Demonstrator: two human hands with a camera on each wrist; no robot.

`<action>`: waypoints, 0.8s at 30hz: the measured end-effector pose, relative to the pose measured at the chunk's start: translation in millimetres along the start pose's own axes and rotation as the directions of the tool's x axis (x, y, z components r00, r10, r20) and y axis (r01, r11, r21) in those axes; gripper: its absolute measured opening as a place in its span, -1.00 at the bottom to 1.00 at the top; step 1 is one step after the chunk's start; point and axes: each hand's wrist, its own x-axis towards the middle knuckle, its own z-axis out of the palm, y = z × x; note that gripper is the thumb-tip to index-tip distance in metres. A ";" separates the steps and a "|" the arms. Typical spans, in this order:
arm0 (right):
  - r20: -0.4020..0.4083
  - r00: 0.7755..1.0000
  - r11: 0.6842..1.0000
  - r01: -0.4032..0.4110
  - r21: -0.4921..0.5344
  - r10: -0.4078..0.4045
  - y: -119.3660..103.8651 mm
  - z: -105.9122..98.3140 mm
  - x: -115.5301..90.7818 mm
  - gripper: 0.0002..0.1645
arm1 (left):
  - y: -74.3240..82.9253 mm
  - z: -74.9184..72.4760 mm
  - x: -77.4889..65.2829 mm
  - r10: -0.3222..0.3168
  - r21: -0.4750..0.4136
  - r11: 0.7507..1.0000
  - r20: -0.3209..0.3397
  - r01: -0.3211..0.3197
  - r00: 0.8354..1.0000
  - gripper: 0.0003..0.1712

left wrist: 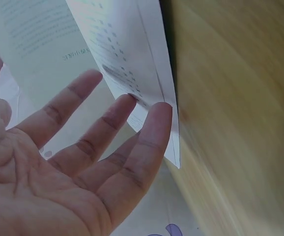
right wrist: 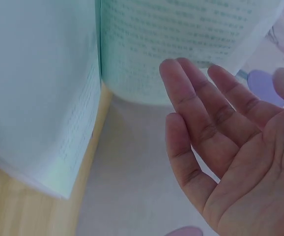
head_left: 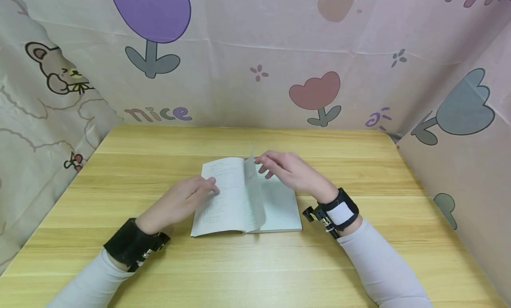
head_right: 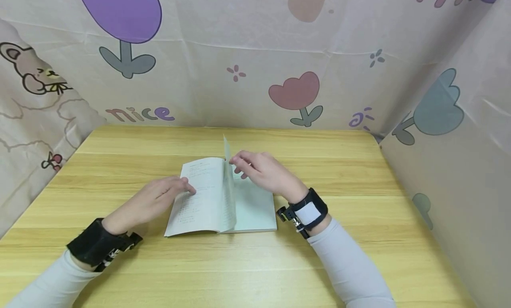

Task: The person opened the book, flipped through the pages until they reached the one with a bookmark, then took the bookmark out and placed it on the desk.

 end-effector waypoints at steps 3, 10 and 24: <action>0.007 0.999 0.996 0.032 -0.081 -0.031 -3.2 6.4 0.7 -0.52 | 1.4 -1.1 0.3 -0.035 -0.012 0.999 0.006 0.035 0.999 -0.31; 0.045 0.995 0.986 0.095 -0.134 -0.090 -4.5 20.1 1.5 -0.55 | 1.3 -1.7 2.3 -0.062 -0.033 0.998 -0.010 0.061 0.998 -0.28; 0.139 0.983 0.977 0.139 -0.160 -0.118 -13.3 38.4 2.9 -0.57 | 1.5 -3.8 2.9 -0.102 -0.042 0.994 -0.013 0.102 0.995 -0.24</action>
